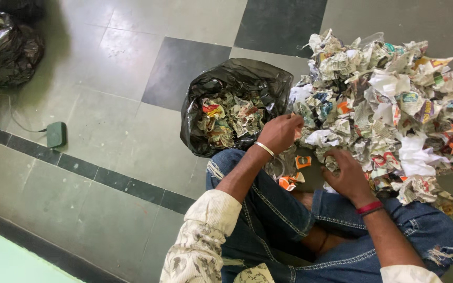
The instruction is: The person sits cross-legged on a tiled floor and sorts through a large pile of crumpled paper waste. They pick up individual pieces, unfold or inspect them, and place them into a black plastic bag beside them. The process is repetitive, with the person handling one piece at a time.
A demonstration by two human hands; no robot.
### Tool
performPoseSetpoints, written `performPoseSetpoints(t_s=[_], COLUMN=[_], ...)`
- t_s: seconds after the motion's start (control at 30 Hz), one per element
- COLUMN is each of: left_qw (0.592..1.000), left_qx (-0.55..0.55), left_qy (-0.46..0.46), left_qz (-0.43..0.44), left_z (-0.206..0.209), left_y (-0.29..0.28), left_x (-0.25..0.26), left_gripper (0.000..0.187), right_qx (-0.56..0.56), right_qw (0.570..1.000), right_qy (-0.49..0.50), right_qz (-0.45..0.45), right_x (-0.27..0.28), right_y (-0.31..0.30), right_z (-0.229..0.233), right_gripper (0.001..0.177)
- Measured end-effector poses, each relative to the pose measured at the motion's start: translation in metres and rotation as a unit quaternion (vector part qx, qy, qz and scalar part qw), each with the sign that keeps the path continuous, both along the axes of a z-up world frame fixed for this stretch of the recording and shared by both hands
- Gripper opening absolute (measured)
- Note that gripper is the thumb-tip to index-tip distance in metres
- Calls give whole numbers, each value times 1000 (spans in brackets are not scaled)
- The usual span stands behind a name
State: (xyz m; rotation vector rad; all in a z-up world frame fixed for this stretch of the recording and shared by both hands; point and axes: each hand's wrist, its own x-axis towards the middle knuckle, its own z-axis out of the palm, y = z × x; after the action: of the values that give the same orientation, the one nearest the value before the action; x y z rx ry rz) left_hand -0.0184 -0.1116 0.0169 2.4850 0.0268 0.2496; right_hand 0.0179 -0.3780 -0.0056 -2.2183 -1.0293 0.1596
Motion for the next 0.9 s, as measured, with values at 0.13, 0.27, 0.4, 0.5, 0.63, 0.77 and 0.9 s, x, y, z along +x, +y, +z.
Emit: performPoseSetpoints(t_s=[0.13, 0.27, 0.4, 0.5, 0.63, 0.77, 0.9], left_qw=[998, 997, 995, 995, 991, 991, 986], left_qx=[-17, -13, -1, -38, -94, -74, -36], left_qy=[-51, -66, -94, -78, -22, -60, -119], left_qz=[15, 21, 31, 51, 89, 93, 113], left_z=[5, 9, 14, 18, 20, 19, 20], left_y=[0, -1, 0, 2, 3, 7, 12], left_x=[-3, -3, 0, -2, -4, -5, -2], left_gripper=[16, 26, 43, 37, 23, 14, 10], right_qx=[-64, -36, -21, -66, -47, -59, -103], right_qw=[992, 998, 996, 970, 997, 995, 994], right_qy=[101, 41, 92, 231, 54, 74, 3], right_qz=[-47, -25, -9, -36, 23, -22, -36], right_x=[-5, -4, 1, 3, -1, 0, 2], right_y=[9, 9, 4, 3, 1, 0, -2], right_z=[10, 9, 1, -4, -8, -8, -12], right_gripper=[65, 63, 49, 51, 35, 27, 49])
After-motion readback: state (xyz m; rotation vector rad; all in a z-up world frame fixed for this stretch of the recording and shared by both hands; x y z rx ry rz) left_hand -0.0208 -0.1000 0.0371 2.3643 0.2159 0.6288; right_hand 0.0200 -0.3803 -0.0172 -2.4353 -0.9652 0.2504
